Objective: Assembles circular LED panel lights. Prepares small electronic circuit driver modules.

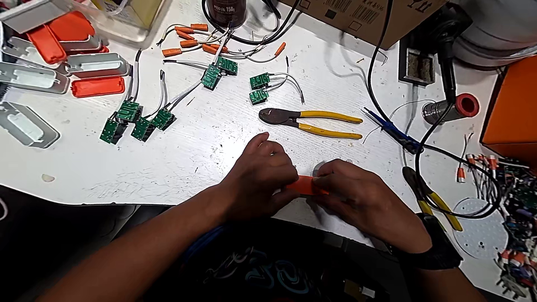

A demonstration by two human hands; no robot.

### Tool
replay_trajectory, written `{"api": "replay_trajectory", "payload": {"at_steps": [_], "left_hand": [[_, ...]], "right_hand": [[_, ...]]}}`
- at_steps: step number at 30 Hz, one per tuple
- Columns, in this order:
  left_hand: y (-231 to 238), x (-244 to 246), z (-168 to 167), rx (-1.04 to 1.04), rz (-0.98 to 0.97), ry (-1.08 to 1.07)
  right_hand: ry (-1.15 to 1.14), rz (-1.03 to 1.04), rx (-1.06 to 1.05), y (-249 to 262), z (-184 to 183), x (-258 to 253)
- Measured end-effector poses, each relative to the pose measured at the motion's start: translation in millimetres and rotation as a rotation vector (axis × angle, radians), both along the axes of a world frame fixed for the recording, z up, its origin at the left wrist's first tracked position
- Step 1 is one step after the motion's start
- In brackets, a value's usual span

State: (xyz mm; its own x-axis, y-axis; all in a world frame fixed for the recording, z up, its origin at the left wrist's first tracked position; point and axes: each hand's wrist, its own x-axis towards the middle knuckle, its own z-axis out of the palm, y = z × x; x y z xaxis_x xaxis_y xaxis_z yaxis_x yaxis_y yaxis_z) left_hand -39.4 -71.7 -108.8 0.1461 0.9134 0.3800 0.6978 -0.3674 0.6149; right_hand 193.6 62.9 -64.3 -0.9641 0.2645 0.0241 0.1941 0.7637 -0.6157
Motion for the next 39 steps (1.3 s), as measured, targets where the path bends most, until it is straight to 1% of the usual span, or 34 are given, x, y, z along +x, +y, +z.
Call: {"api": "replay_trajectory", "payload": {"at_steps": [4,6,11,13,15,18,20,23,26,28,31,35,37,39], "left_hand": [[3,0,7,-0.069,-0.023,0.044],[5,-1,11,-0.105,-0.048,0.062],[10,-5,16,-0.202,-0.104,0.103],[7,-4,16,-0.187,-0.104,0.097],[4,-3,12,-0.144,-0.080,0.076],[3,-2,9,-0.081,-0.049,0.107],[1,-1,8,-0.044,-0.042,0.126],[1,-1,10,-0.007,-0.049,0.157],[2,-5,12,-0.013,-0.091,0.173],[3,-6,14,-0.034,-0.107,0.168],[2,-8,14,-0.047,-0.109,0.148],[1,-11,13,-0.037,-0.112,0.152],[0,-12,12,-0.038,-0.109,0.179],[-1,-11,11,-0.046,-0.102,0.177]], "right_hand": [[-0.021,-0.015,-0.109,8,3,3],[-0.069,-0.030,-0.164,13,6,0],[-0.397,-0.145,-0.328,26,21,-30],[-0.474,-0.119,-0.294,25,24,-42],[-0.469,-0.101,-0.204,20,23,-44],[-0.457,-0.129,-0.097,16,22,-32],[-0.456,-0.186,-0.129,15,20,-19],[-0.365,-0.197,-0.204,16,14,-4],[-0.287,-0.187,-0.283,21,12,-3],[-0.324,-0.192,-0.363,27,18,-9],[-0.478,-0.196,-0.430,37,26,-24],[-0.641,-0.201,-0.423,45,30,-38],[-0.645,-0.242,-0.412,43,29,-39],[-0.594,-0.245,-0.385,42,25,-34]]}}
